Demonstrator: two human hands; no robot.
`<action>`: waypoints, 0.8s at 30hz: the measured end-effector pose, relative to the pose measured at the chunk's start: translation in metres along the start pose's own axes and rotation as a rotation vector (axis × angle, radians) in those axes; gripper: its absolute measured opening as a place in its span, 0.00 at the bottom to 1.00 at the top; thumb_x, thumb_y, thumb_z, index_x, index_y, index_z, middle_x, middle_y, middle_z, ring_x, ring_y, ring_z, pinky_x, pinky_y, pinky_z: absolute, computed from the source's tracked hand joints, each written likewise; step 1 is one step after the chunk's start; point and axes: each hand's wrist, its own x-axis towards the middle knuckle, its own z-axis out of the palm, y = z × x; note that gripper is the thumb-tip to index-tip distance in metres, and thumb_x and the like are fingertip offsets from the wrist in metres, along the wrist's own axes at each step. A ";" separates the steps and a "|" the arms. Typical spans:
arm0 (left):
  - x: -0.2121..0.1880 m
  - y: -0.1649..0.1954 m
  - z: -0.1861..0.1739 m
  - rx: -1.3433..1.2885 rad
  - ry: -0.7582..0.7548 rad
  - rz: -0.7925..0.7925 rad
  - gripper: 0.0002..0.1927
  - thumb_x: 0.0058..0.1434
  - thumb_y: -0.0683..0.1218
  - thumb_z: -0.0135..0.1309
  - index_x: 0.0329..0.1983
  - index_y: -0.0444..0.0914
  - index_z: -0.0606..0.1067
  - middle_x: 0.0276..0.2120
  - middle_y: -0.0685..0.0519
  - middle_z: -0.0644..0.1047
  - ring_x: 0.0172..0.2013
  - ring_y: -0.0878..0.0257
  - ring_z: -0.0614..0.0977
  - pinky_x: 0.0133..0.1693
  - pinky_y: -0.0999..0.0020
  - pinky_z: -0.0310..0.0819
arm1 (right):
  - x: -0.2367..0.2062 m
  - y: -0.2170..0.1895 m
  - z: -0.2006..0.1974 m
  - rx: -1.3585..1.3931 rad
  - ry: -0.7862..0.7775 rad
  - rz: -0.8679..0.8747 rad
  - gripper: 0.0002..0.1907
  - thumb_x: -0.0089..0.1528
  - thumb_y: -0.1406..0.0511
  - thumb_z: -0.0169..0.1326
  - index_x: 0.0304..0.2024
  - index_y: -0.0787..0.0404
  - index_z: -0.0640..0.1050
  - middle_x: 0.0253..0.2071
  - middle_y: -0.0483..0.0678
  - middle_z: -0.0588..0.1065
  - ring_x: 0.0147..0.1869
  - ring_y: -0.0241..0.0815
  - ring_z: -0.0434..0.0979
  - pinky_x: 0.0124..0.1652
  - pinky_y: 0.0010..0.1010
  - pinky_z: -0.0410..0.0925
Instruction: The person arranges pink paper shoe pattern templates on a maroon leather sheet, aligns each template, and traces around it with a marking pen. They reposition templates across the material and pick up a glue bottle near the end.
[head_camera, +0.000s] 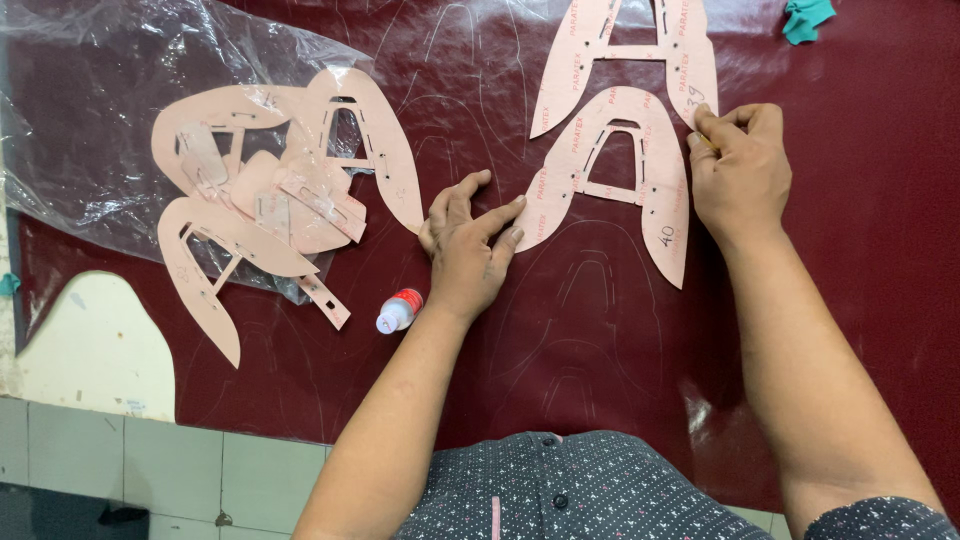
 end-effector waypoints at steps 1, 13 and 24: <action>0.000 0.000 0.000 0.000 0.000 0.001 0.16 0.60 0.51 0.62 0.52 0.53 0.83 0.70 0.55 0.63 0.70 0.51 0.54 0.68 0.44 0.36 | 0.000 0.001 0.000 -0.006 0.007 -0.007 0.10 0.68 0.67 0.62 0.52 0.55 0.85 0.50 0.47 0.72 0.48 0.46 0.77 0.44 0.39 0.71; -0.001 0.000 0.000 0.005 0.012 0.007 0.16 0.60 0.50 0.62 0.52 0.54 0.83 0.69 0.55 0.64 0.70 0.50 0.55 0.68 0.43 0.37 | -0.002 0.003 0.004 -0.002 0.031 0.015 0.09 0.68 0.67 0.62 0.51 0.55 0.85 0.49 0.47 0.72 0.47 0.44 0.76 0.43 0.37 0.71; -0.001 0.001 -0.001 -0.001 0.024 0.016 0.16 0.60 0.50 0.62 0.52 0.53 0.83 0.69 0.54 0.64 0.70 0.51 0.56 0.68 0.44 0.38 | -0.012 0.007 -0.002 0.102 0.061 0.041 0.13 0.68 0.66 0.62 0.55 0.60 0.81 0.51 0.52 0.70 0.49 0.46 0.77 0.48 0.37 0.71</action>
